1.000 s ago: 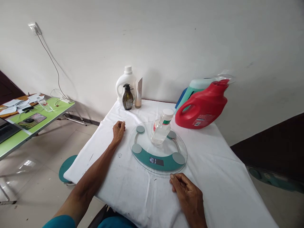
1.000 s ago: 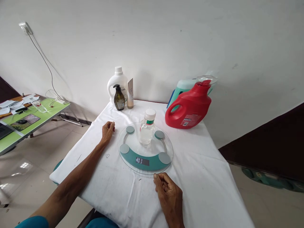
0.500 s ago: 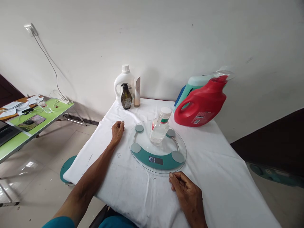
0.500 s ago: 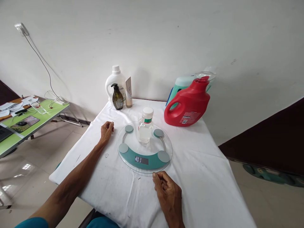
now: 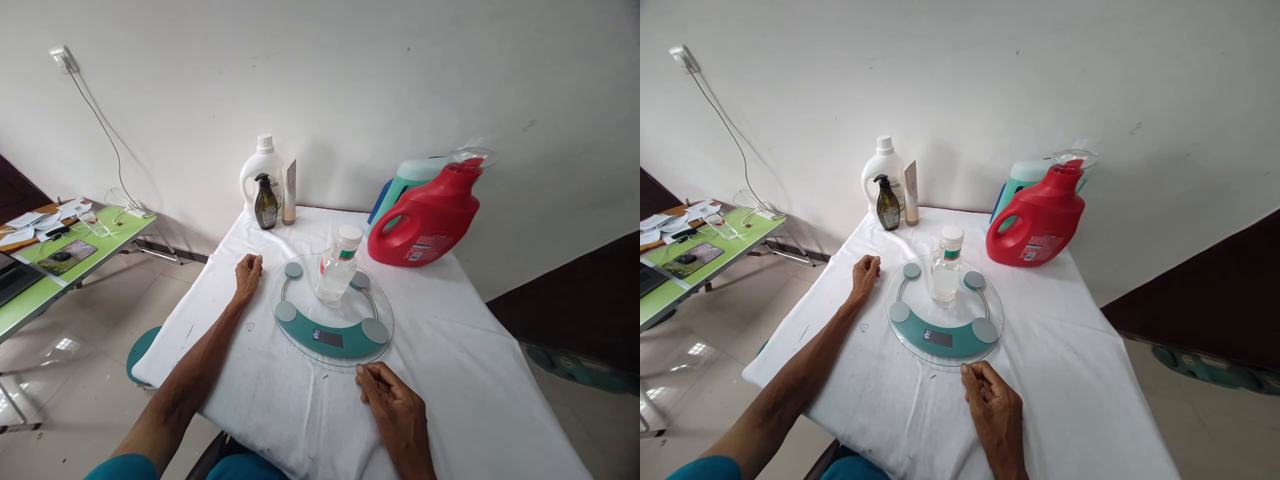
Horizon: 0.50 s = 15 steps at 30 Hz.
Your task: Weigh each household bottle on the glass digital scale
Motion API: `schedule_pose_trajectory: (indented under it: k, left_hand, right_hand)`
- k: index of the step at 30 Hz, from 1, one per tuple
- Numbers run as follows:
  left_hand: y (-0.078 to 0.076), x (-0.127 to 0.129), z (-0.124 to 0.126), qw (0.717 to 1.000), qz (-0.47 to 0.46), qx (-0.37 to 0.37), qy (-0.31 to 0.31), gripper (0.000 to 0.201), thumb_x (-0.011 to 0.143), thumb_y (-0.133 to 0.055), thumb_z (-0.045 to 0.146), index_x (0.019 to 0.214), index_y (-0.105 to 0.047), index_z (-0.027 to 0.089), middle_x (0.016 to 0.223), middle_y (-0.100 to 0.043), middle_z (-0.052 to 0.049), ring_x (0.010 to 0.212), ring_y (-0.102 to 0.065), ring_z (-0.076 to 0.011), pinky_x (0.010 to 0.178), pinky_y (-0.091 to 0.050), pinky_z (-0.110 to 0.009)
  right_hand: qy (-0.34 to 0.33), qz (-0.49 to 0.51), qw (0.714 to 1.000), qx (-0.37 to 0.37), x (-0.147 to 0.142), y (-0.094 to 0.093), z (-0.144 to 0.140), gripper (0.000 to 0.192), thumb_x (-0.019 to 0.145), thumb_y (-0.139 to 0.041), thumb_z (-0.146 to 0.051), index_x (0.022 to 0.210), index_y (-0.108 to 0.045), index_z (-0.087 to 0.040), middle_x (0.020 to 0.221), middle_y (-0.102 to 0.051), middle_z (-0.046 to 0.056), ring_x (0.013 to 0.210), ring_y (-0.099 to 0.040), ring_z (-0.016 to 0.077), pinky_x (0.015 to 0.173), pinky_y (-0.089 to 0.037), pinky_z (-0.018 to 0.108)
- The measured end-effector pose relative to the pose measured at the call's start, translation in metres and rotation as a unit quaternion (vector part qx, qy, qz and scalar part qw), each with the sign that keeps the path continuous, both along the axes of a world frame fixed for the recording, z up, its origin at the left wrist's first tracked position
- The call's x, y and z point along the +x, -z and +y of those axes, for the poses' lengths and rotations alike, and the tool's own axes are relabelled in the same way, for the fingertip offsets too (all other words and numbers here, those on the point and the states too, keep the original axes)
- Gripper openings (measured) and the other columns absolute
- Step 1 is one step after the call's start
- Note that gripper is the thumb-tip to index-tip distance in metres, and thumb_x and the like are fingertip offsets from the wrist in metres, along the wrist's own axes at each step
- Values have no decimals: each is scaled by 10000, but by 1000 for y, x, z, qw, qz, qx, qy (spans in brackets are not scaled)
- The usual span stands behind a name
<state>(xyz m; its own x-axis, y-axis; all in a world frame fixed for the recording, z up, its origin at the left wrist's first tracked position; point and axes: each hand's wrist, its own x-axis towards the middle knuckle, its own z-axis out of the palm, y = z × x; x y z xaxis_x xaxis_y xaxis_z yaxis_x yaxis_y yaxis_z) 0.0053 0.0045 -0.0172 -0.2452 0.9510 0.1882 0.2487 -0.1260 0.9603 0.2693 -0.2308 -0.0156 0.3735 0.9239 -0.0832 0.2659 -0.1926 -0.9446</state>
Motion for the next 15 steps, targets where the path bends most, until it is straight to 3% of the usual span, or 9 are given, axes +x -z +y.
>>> schedule_pose_trajectory:
  k: [15]
  left_hand:
    - [1,1,1,1000,3,0,1,328,931,-610,468,729,-549,216,624,-578,19,562,-527,-132,604,-425,-278]
  right_hand:
    - [-1,-5,1000,10,2,4,0,490,892,-663,-692,690,-592,-251,589,-548,-21,609,-592,173,566,-461,242]
